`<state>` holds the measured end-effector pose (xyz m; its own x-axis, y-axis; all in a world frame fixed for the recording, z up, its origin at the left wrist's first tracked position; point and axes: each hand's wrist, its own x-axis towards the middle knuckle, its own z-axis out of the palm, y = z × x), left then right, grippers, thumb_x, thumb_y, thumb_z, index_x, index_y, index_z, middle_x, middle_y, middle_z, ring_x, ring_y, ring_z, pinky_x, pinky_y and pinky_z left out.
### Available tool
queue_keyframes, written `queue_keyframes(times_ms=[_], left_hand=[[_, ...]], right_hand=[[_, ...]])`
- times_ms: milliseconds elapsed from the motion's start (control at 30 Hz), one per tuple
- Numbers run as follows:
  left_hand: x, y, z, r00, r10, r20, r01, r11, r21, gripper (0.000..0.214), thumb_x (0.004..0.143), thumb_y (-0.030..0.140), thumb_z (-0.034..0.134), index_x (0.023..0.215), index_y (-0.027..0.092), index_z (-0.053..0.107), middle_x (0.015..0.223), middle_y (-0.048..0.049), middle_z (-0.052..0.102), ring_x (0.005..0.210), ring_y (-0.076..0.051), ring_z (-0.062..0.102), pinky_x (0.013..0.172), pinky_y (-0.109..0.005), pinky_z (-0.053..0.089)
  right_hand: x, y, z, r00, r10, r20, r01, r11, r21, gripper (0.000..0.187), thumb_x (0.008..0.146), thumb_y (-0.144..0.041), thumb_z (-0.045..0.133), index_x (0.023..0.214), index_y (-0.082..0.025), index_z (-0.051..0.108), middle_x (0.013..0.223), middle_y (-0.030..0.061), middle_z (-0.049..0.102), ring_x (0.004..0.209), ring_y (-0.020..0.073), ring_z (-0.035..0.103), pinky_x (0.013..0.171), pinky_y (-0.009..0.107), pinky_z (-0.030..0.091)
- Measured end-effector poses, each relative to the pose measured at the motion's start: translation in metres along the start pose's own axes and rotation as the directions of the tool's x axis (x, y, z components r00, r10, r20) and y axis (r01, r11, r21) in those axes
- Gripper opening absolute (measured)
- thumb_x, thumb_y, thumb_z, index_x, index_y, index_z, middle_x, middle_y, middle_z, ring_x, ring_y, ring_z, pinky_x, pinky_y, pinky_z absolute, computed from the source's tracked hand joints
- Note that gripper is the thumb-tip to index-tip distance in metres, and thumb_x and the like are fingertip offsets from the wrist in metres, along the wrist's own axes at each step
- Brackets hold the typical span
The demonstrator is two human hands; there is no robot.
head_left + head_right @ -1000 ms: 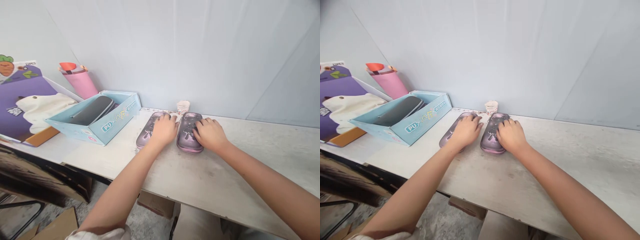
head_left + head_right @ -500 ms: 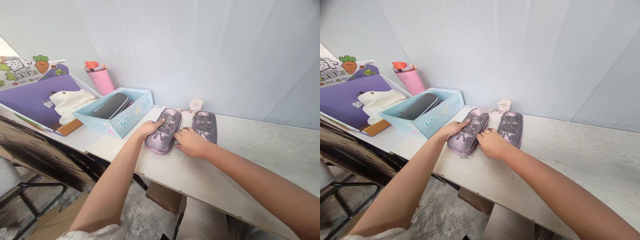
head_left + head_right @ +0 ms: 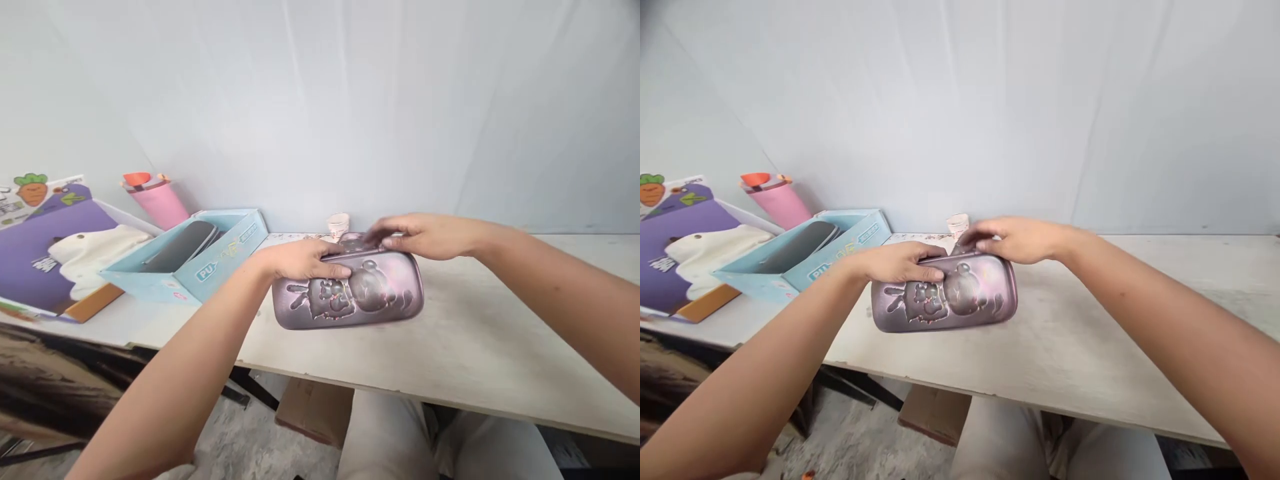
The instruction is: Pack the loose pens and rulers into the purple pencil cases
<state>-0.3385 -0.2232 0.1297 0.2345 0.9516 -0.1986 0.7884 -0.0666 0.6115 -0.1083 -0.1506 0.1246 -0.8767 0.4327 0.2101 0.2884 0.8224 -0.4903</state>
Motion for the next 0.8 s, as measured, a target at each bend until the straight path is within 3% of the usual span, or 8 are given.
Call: queue_keyframes(times_ms=[67, 167, 300, 400, 467, 567, 700, 800], left_hand=[[0.013, 0.027, 0.009, 0.997, 0.028, 0.074, -0.036, 0.994, 0.104, 0.032, 0.054, 0.047, 0.071, 0.075, 0.022, 0.066, 0.073, 0.0017, 0.066, 0.07, -0.017, 0.059, 0.06, -0.021, 0.039], [0.033, 0.063, 0.025, 0.99, 0.053, 0.132, -0.083, 0.969, 0.234, 0.032, 0.052, 0.05, 0.071, 0.066, 0.021, 0.063, 0.063, 0.0022, 0.061, 0.062, -0.015, 0.055, 0.056, -0.021, 0.036], [0.057, 0.102, 0.043, 0.986, 0.132, 0.098, -0.159, 0.915, 0.37, 0.038, 0.055, 0.056, 0.067, 0.073, 0.022, 0.064, 0.066, 0.0005, 0.062, 0.063, -0.017, 0.054, 0.058, -0.023, 0.035], [0.071, 0.122, 0.054, 0.969, 0.23, -0.087, -0.183, 0.911, 0.371, 0.043, 0.063, 0.058, 0.06, 0.083, 0.02, 0.064, 0.07, -0.0014, 0.063, 0.066, -0.018, 0.055, 0.062, -0.025, 0.036], [0.08, 0.129, 0.063, 0.916, 0.279, -0.288, -0.214, 0.948, 0.235, 0.046, 0.071, 0.059, 0.052, 0.09, 0.018, 0.062, 0.075, -0.0026, 0.064, 0.07, -0.018, 0.057, 0.064, -0.026, 0.038], [0.093, 0.136, 0.08, 0.816, 0.228, -0.531, -0.305, 0.95, -0.062, 0.051, 0.076, 0.062, 0.045, 0.09, 0.015, 0.061, 0.078, -0.0039, 0.065, 0.073, -0.018, 0.058, 0.065, -0.025, 0.041], [0.117, 0.144, 0.106, 0.791, 0.105, -0.603, -0.408, 0.825, -0.391, 0.055, 0.072, 0.065, 0.049, 0.084, 0.012, 0.061, 0.078, -0.0065, 0.066, 0.076, -0.018, 0.06, 0.067, -0.026, 0.045], [0.137, 0.154, 0.122, 0.789, -0.059, -0.611, -0.461, 0.599, -0.654, 0.056, 0.075, 0.064, 0.046, 0.089, 0.012, 0.06, 0.087, -0.0091, 0.068, 0.082, -0.019, 0.063, 0.07, -0.027, 0.049]], right_hand=[[-0.026, 0.005, -0.009, 0.985, 0.045, 0.168, -0.051, 0.998, 0.03, 0.029, 0.083, -0.025, 0.042, 0.106, -0.024, 0.059, 0.107, -0.0003, 0.063, 0.096, 0.0144, 0.056, 0.079, 0.026, 0.044], [-0.063, 0.014, -0.016, 0.963, 0.179, 0.201, -0.169, 0.983, -0.067, 0.02, 0.08, -0.024, 0.046, 0.093, -0.022, 0.062, 0.093, 0.0, 0.065, 0.081, 0.0136, 0.058, 0.066, 0.024, 0.043], [-0.104, 0.03, -0.034, 0.975, 0.221, -0.012, -0.201, 0.861, -0.467, 0.011, 0.08, -0.019, 0.048, 0.078, -0.019, 0.059, 0.079, 0.0024, 0.063, 0.074, 0.0158, 0.055, 0.064, 0.027, 0.039], [-0.133, 0.044, -0.064, 0.959, 0.025, -0.282, -0.24, 0.597, -0.765, 0.016, 0.083, -0.016, 0.044, 0.081, -0.02, 0.059, 0.082, 0.0043, 0.062, 0.085, 0.0198, 0.052, 0.081, 0.036, 0.034], [-0.151, 0.052, -0.083, 0.873, -0.073, -0.483, -0.403, 0.453, -0.796, 0.024, 0.088, -0.018, 0.035, 0.085, -0.02, 0.059, 0.085, 0.0056, 0.062, 0.086, 0.02, 0.051, 0.086, 0.039, 0.03], [-0.172, 0.059, -0.093, 0.762, -0.102, -0.639, -0.551, 0.417, -0.723, 0.034, 0.092, -0.021, 0.025, 0.09, -0.019, 0.058, 0.085, 0.0066, 0.061, 0.079, 0.0181, 0.05, 0.08, 0.035, 0.031], [-0.184, 0.059, -0.072, 0.78, -0.032, -0.624, -0.533, 0.489, -0.691, 0.028, 0.09, -0.02, 0.03, 0.088, -0.02, 0.058, 0.08, 0.0058, 0.061, 0.071, 0.0185, 0.05, 0.066, 0.032, 0.028], [-0.185, 0.058, -0.04, 0.833, -0.025, -0.552, -0.47, 0.494, -0.732, 0.025, 0.085, -0.014, 0.034, 0.084, -0.018, 0.059, 0.077, 0.007, 0.061, 0.069, 0.019, 0.051, 0.062, 0.031, 0.027]])
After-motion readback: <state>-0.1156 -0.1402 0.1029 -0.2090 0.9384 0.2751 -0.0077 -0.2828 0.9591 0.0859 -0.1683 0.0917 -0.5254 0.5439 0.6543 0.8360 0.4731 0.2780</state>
